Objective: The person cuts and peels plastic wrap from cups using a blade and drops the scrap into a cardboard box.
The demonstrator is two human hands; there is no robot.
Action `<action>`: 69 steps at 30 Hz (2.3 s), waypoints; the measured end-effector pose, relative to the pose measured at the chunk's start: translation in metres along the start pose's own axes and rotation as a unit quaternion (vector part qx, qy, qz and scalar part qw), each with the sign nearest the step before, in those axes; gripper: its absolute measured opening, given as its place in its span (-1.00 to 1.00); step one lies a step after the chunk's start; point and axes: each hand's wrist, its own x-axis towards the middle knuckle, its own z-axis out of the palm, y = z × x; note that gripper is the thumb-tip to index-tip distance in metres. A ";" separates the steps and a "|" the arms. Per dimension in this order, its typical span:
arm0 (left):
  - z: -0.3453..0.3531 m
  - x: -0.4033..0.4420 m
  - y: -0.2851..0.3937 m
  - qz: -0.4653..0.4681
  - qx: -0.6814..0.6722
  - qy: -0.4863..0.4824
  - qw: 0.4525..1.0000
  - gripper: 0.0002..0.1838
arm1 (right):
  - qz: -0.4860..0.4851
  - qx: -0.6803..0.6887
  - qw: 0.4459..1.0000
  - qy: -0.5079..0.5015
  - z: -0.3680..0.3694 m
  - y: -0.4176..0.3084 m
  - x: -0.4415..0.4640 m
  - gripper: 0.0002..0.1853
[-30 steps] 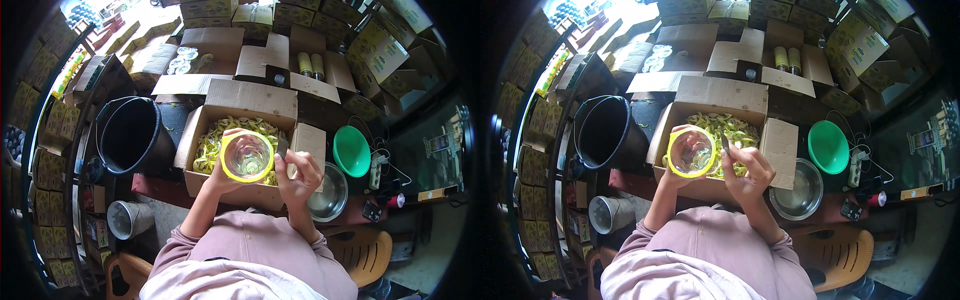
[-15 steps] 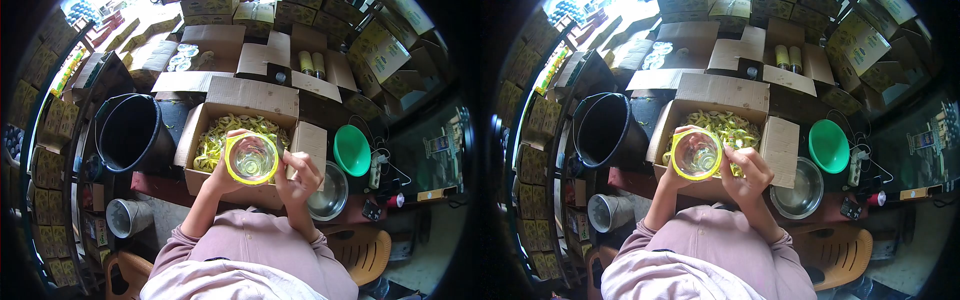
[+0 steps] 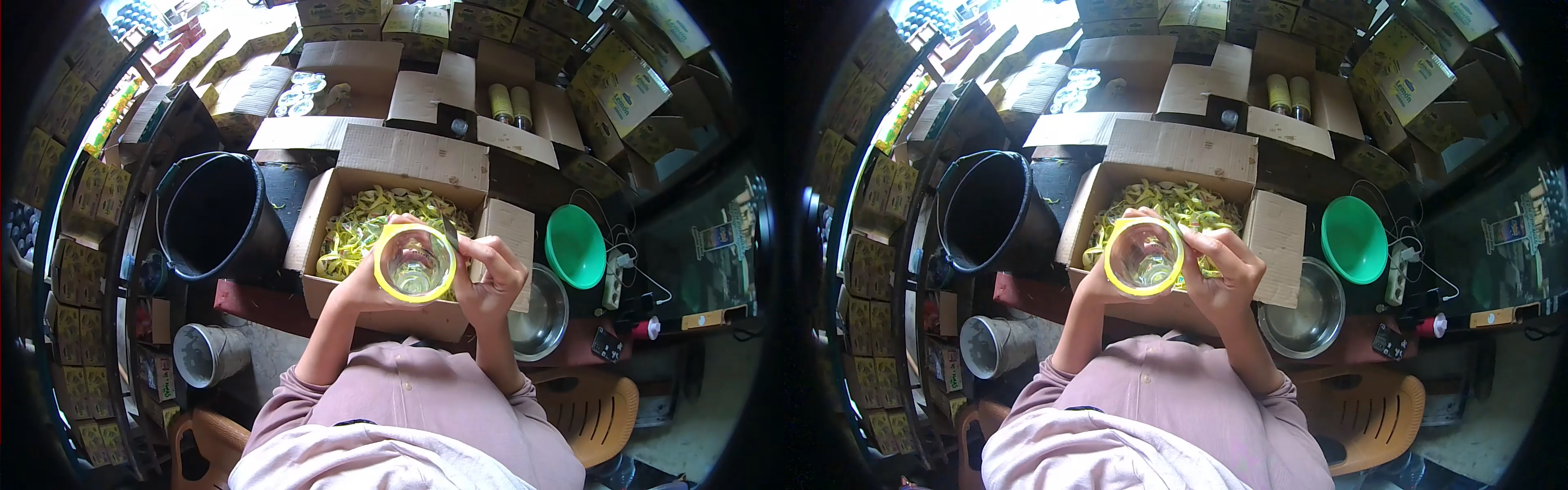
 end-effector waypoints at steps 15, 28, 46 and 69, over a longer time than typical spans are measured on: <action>0.009 0.002 -0.011 -0.016 -0.126 0.114 0.985 -0.23 | -0.020 -0.104 0.991 0.082 0.010 -0.003 -0.013 -0.76; 0.012 0.004 -0.009 -0.004 0.010 0.091 0.996 -0.22 | -0.027 -0.112 0.990 0.078 0.009 0.001 -0.011 -0.75; 0.015 0.004 -0.013 0.010 -0.021 0.104 0.994 -0.24 | 0.021 -0.083 0.994 0.073 -0.003 -0.006 -0.010 -0.83; 0.023 0.002 -0.014 0.047 0.138 0.155 0.977 -0.20 | -0.017 -0.154 0.984 0.084 0.007 -0.009 -0.019 -0.79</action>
